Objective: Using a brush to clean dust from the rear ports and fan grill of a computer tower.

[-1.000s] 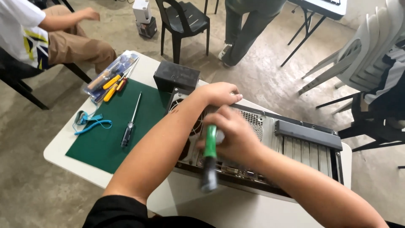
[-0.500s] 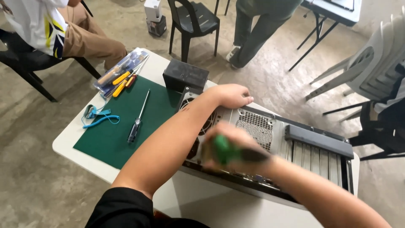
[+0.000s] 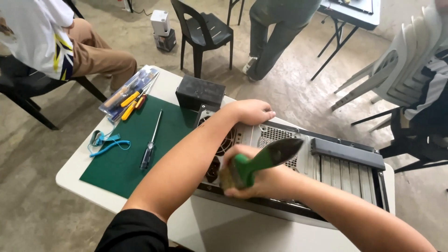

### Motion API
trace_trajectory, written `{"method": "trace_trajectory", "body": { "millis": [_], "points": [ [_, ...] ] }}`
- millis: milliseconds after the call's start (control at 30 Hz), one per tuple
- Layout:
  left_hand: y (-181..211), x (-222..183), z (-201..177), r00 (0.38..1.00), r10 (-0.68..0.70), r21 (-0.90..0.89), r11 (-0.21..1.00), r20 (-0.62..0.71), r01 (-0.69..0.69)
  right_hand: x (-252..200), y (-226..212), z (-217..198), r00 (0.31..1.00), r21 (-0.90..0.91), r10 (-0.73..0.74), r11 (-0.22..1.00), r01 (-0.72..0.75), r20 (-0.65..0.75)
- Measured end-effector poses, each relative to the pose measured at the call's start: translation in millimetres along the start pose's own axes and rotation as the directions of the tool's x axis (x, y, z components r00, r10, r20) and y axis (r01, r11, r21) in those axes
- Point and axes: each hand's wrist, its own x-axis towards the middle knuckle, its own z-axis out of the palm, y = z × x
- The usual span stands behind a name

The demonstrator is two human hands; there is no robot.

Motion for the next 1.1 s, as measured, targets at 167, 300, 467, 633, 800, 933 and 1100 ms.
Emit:
{"method": "trace_trajectory", "body": {
  "millis": [167,300,467,633,800,933,1100],
  "points": [
    [-4,10,0,1.0,0.023,-0.02,1.0,0.01,-0.023,17,31,-28,0.983,-0.337,0.067,0.934,-0.122,-0.168],
    [-13,21,-2,1.0,0.028,-0.015,0.999,-0.01,-0.028,8,7,-5,0.941,-0.14,0.338,0.931,-0.337,-0.023],
    [-1,-8,-5,0.998,0.067,-0.073,0.995,0.011,-0.066,23,43,-25,0.967,-0.508,0.003,0.851,-0.137,-0.254],
    [-10,10,-8,0.997,0.08,-0.009,0.997,-0.007,-0.08,19,29,7,0.974,-0.314,0.043,0.943,-0.113,-0.221],
    [10,-28,-22,0.997,0.061,-0.072,0.996,0.052,-0.057,37,83,-26,0.925,-0.639,-0.256,0.769,0.019,-0.28],
    [-2,0,-11,0.995,0.103,-0.021,0.995,0.012,-0.102,23,41,3,0.982,-0.24,0.023,0.968,-0.069,-0.188],
    [-13,5,-5,0.994,0.108,-0.206,0.973,0.024,-0.101,34,63,-20,0.964,-0.288,0.102,0.942,-0.174,-0.246]
  ]
}}
